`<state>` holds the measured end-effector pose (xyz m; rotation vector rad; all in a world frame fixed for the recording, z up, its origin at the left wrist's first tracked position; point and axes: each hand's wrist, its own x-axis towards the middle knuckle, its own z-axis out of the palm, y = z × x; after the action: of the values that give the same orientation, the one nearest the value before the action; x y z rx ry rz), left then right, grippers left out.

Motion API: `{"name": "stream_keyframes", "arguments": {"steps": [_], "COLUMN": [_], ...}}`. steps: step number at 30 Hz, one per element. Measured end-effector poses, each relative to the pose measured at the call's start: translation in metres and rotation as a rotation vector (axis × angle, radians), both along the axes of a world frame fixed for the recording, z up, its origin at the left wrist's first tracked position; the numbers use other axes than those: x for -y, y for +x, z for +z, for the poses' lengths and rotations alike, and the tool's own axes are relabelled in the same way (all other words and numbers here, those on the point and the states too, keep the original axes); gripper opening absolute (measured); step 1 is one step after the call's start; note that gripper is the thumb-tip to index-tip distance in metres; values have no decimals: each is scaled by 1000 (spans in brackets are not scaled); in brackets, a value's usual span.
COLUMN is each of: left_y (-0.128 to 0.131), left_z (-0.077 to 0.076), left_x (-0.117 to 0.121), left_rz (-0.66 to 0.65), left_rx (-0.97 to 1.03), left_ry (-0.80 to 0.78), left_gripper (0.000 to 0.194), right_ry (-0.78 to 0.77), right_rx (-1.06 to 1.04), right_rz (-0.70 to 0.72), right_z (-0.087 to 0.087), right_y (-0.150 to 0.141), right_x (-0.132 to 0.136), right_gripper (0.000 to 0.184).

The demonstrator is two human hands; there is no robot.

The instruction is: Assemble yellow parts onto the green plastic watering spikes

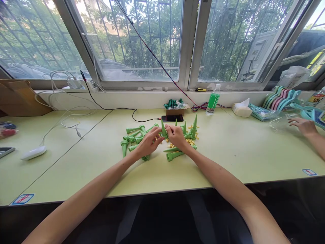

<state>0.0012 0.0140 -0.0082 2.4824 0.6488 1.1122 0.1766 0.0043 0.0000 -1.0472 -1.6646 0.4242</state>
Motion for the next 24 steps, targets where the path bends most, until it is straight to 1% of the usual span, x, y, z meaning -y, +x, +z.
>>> {"name": "stream_keyframes", "arguments": {"steps": [7, 14, 20, 24], "left_y": [0, -2, -3, -2], "left_z": [-1, -2, 1, 3], "left_x": [-2, -2, 0, 1], "left_rz": [33, 76, 121, 157], "left_rx": [-10, -29, -66, -83], "left_ry": [85, 179, 250, 263], "left_gripper": [31, 34, 36, 33], "right_ry": [11, -19, -61, -54], "right_rx": [9, -19, -40, -21], "right_rz": [-14, 1, 1, -19], "right_z": [0, -4, -4, -3], "right_y": [0, 0, -2, -3], "right_x": [-1, -3, -3, -3], "right_gripper": [53, 51, 52, 53]}}
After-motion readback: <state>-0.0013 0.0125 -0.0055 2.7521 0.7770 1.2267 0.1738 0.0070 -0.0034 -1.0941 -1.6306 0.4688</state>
